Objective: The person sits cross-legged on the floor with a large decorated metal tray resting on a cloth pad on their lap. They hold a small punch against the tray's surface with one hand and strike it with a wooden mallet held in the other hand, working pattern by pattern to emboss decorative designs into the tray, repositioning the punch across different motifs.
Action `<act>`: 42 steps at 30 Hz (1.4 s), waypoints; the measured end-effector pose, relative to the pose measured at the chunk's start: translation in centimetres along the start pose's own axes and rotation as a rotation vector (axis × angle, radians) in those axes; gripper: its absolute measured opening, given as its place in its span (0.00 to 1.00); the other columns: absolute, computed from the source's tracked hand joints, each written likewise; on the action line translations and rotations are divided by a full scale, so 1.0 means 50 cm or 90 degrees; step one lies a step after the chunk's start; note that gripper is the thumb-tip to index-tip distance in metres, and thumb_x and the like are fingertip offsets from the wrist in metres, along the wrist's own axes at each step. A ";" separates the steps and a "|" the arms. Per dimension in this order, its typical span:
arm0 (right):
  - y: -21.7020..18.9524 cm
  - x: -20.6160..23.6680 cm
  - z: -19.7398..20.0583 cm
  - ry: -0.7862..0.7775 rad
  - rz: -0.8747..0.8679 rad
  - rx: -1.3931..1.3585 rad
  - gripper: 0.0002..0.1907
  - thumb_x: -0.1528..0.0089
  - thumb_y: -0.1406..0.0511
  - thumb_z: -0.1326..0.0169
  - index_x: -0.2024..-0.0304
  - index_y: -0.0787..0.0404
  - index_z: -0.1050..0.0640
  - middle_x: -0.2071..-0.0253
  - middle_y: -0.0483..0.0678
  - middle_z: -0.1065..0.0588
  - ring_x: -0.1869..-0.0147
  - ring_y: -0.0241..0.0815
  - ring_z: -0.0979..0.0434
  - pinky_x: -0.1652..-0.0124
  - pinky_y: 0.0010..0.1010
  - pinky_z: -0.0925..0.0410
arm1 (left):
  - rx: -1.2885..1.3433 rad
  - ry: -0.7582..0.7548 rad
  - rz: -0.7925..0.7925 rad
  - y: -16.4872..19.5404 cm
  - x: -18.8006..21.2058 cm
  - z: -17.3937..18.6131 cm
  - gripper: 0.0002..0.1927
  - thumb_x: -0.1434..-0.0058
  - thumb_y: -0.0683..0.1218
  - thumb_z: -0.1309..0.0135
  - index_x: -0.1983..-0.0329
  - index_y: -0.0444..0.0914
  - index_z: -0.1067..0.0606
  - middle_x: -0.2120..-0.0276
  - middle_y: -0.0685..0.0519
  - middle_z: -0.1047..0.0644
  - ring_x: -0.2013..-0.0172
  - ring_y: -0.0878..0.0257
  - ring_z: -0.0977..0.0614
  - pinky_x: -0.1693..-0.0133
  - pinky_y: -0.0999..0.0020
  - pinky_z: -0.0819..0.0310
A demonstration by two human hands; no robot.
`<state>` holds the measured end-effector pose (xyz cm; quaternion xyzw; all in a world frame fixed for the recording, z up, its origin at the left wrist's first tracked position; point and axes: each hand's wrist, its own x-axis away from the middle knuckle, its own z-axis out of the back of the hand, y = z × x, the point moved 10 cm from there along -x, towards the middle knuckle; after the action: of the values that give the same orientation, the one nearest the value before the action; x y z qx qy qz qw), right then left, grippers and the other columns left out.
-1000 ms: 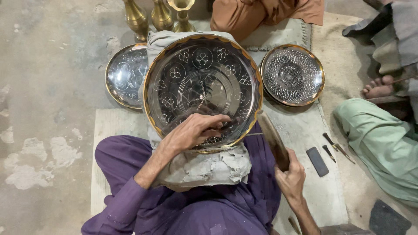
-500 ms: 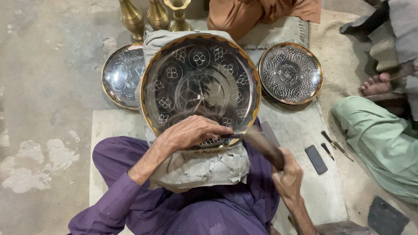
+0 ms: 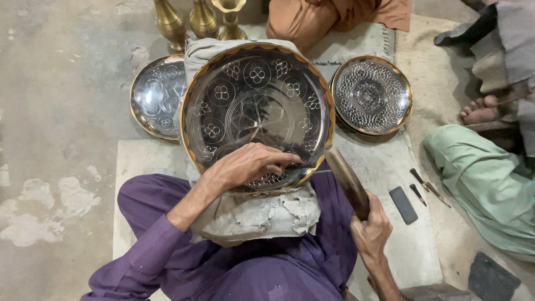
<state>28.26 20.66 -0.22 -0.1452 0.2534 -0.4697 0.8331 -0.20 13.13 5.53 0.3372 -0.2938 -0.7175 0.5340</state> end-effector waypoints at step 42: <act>-0.275 -0.290 0.084 -0.090 0.299 -0.036 0.33 0.43 0.73 0.43 0.35 0.49 0.27 0.48 0.50 0.20 0.54 0.51 0.17 0.58 0.39 0.26 | -0.041 0.492 0.285 -0.005 0.123 0.025 0.23 0.38 0.36 0.40 0.39 0.38 0.27 0.59 0.44 0.18 0.59 0.51 0.14 0.59 0.59 0.18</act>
<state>14.61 26.01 14.00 -0.1384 0.2343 -0.2441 0.9308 -2.57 7.35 5.02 0.4917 -0.1161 -0.4141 0.7571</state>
